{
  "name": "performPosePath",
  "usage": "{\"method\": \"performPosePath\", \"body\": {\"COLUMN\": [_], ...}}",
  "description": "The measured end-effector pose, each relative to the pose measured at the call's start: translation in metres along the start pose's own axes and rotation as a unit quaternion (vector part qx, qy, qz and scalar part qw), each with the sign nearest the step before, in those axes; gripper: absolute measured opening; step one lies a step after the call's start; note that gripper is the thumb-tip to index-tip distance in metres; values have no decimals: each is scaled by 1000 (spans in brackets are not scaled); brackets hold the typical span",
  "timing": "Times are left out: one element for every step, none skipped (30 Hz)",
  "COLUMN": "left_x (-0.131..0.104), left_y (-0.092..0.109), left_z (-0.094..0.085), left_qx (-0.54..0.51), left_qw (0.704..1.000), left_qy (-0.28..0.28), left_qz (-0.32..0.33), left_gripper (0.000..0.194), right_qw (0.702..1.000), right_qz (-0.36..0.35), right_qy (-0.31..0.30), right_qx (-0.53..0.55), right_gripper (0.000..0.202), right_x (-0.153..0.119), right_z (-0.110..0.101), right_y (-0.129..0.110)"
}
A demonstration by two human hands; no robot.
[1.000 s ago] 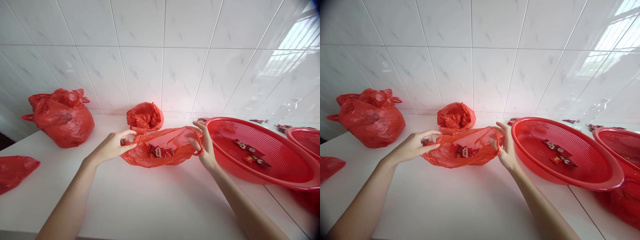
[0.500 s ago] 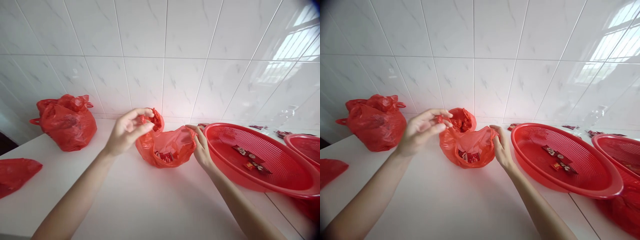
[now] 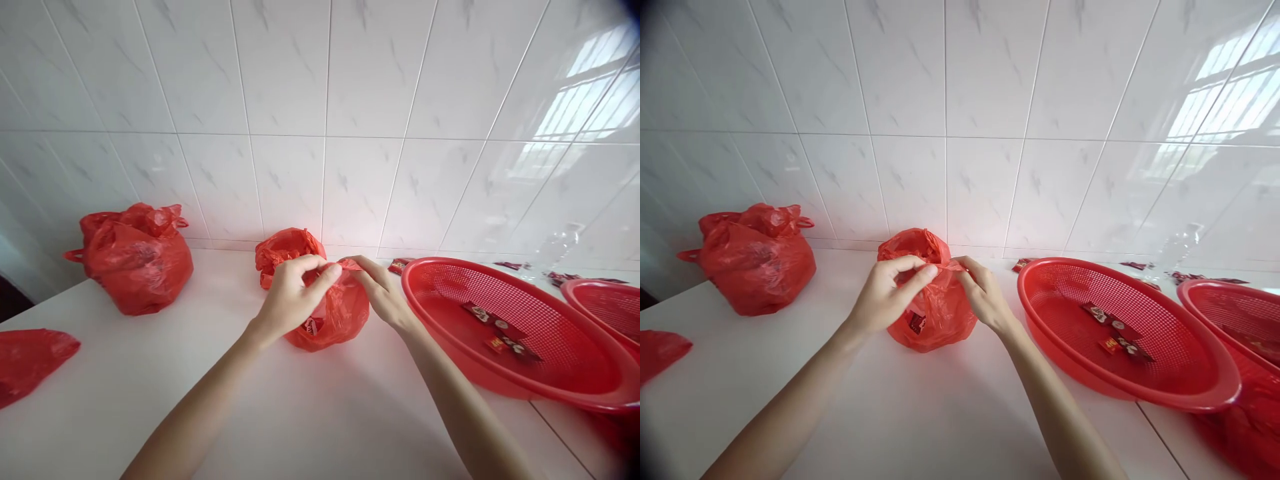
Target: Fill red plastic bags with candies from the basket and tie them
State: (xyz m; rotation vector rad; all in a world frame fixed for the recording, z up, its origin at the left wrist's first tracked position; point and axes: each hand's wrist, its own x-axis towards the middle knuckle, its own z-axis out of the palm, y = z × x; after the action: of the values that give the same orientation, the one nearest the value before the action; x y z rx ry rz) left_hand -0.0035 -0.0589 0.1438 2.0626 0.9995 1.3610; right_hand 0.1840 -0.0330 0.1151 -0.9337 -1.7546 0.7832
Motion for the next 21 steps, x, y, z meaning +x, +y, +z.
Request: {"method": "performPosePath", "body": {"left_x": [1, 3, 4, 5, 6, 6, 7, 7, 8, 8, 8, 8, 8, 9, 9, 10, 11, 12, 13, 14, 16], "left_y": [2, 4, 6, 7, 8, 8, 8, 7, 7, 6, 5, 4, 2, 1, 0, -1, -2, -3, -5, -6, -8], "left_z": [-5, -10, -14, -17, -19, -20, -21, -21, -20, -20, -20, -20, -21, -22, -24, -26, -29, -33, -36, -40, -43], "left_qx": [-46, -88, -125, -155, -180, -198, -212, -221, -227, -232, -239, -247, -255, -262, -265, -264, -258, -249, -241, -233, -225], "left_qw": [999, 996, 991, 987, 982, 979, 976, 974, 972, 971, 969, 967, 965, 963, 962, 962, 964, 966, 968, 969, 969], "left_qy": [-3, -4, -5, -3, -1, 2, 6, 12, 16, 20, 24, 28, 31, 33, 34, 38, 43, 50, 62, 77, 95], "left_qz": [-16, -28, -38, -44, -49, -51, -53, -53, -53, -52, -52, -51, -52, -53, -54, -54, -53, -50, -46, -42, -39], "left_gripper": [32, 31, 30, 29, 28, 27, 26, 25, 24, 22, 21, 20, 21, 22, 24, 25, 25, 25, 25, 25, 26], "right_qw": [1000, 999, 996, 993, 989, 985, 982, 980, 980, 980, 981, 982, 983, 983, 982, 980, 975, 969, 961, 954, 946], "right_qz": [0, -3, -7, -14, -24, -35, -46, -56, -63, -66, -64, -56, -43, -25, -6, 12, 27, 39, 49, 59, 68], "right_qy": [-24, -48, -72, -93, -112, -124, -128, -125, -118, -110, -103, -97, -93, -87, -76, -60, -41, -19, 3, 25, 44], "right_qx": [11, 26, 44, 66, 90, 112, 131, 143, 150, 153, 151, 150, 151, 157, 170, 190, 216, 244, 271, 294, 313], "right_gripper": [33, 33, 33, 35, 40, 46, 54, 62, 68, 69, 63, 52, 39, 29, 27, 30, 34, 35, 36, 36, 35], "right_x": [-1, -2, -3, -4, -4, -5, -6, -7, -7, -8, -9, -9, -10, -10, -10, -9, -8, -7, -5, -2, 0], "right_z": [-3, -5, -6, -6, -4, -2, 2, 7, 12, 17, 21, 25, 28, 29, 30, 30, 29, 28, 26, 25, 23], "right_y": [-1, -3, -4, -5, -7, -8, -9, -9, -10, -10, -10, -9, -8, -7, -5, -3, -1, 1, 4, 7, 11]}}
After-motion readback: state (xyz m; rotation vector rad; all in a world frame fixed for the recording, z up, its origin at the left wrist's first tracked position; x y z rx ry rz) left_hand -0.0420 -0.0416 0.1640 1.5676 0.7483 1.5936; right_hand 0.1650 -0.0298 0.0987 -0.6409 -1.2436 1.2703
